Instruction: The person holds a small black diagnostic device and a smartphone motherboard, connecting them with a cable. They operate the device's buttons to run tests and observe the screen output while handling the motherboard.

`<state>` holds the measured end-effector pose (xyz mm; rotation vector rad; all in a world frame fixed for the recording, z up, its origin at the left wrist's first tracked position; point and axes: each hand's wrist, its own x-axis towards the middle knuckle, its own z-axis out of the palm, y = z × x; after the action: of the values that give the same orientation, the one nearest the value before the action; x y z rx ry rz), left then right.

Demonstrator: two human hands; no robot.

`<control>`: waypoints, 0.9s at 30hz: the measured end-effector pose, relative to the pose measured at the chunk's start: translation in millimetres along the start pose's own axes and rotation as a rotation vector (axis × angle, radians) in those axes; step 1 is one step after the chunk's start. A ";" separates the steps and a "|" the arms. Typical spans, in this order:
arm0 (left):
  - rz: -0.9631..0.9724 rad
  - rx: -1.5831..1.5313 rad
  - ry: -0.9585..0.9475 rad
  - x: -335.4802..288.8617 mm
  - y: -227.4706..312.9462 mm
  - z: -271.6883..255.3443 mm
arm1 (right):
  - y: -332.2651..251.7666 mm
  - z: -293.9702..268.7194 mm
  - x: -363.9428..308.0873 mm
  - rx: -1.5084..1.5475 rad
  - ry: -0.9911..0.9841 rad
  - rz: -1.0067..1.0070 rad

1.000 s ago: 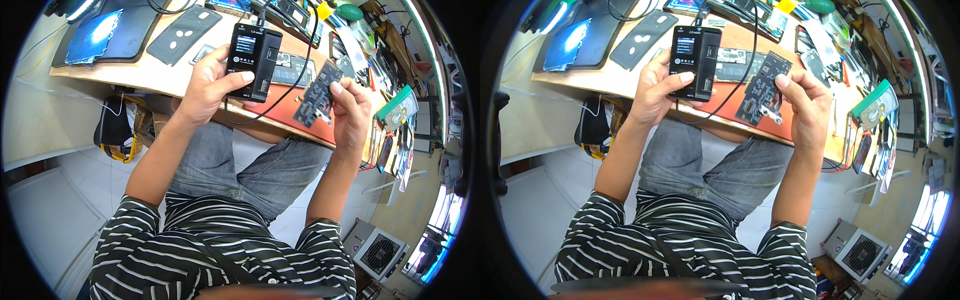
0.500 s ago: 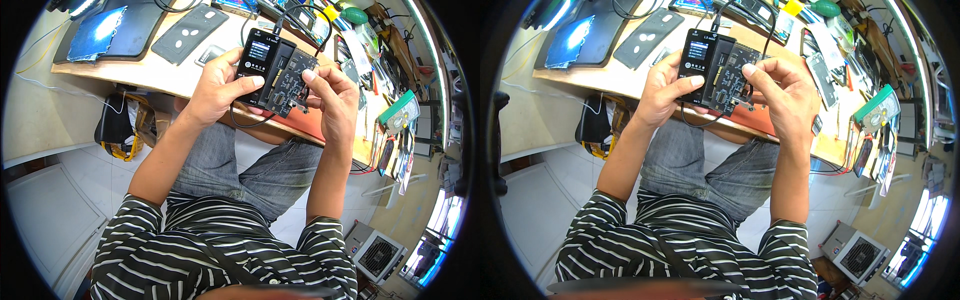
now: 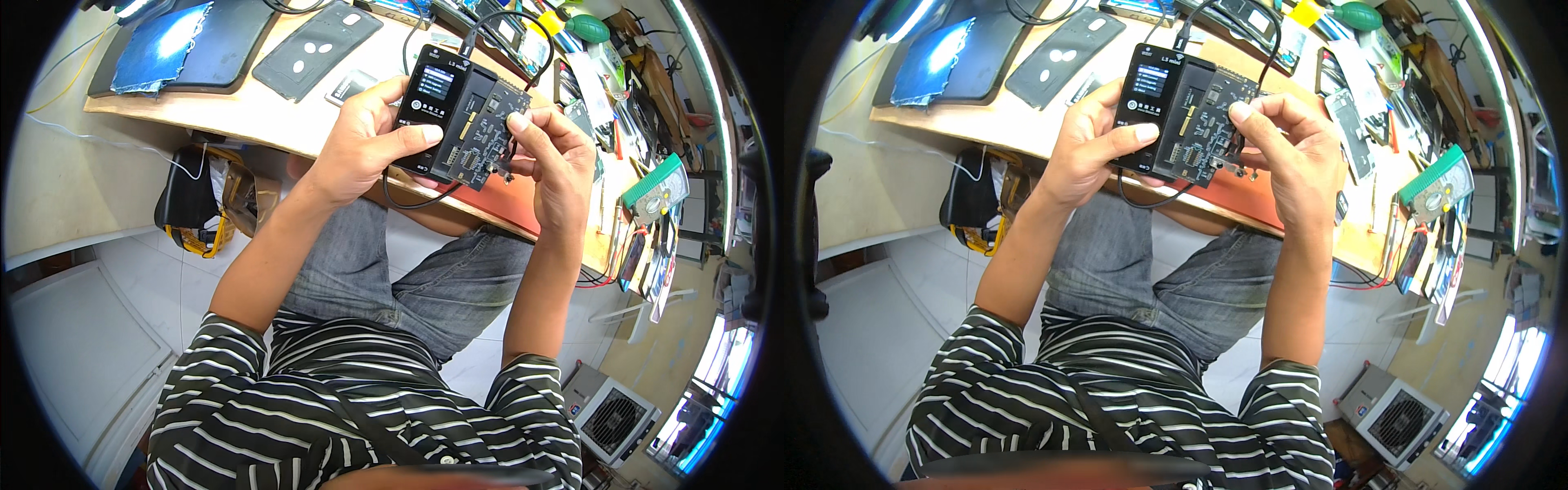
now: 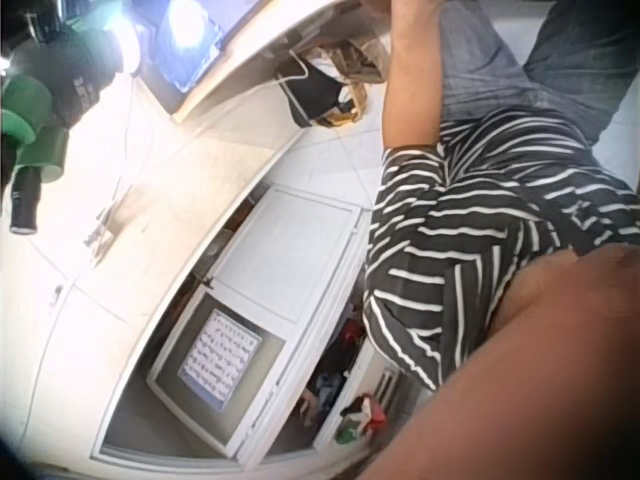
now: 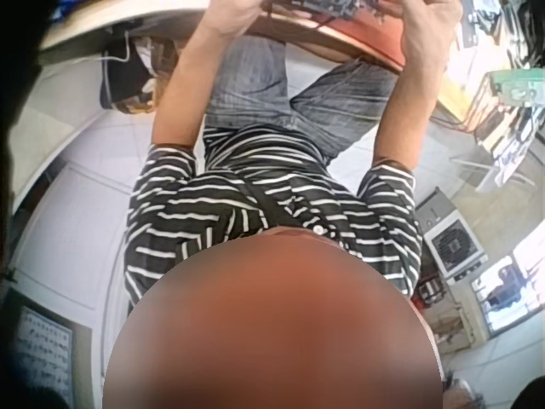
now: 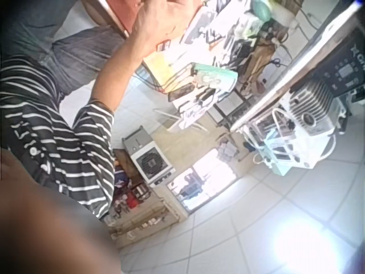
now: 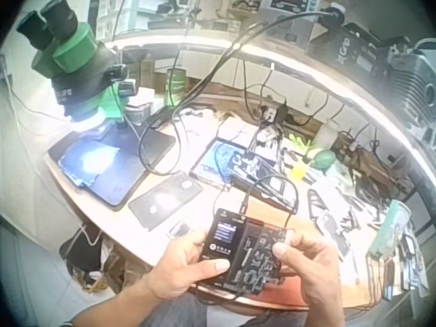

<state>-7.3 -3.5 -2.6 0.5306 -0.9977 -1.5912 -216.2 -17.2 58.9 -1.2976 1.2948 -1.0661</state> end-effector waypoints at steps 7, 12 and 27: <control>-0.035 -0.013 -0.013 -1.1 1.3 -0.1 | 0.8 1.4 -1.4 0.000 -0.001 -0.015; -0.073 -0.038 -0.025 -1.0 5.9 1.0 | -1.2 -2.4 0.4 -0.007 -0.050 -0.025; -0.087 -0.057 -0.019 -0.8 5.3 0.9 | -1.1 -7.9 3.4 -0.038 -0.090 -0.044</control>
<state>-4.8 -2.5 2.1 0.5266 -0.9522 -1.6996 -223.7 -21.1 60.9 -1.3927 1.2288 -1.0065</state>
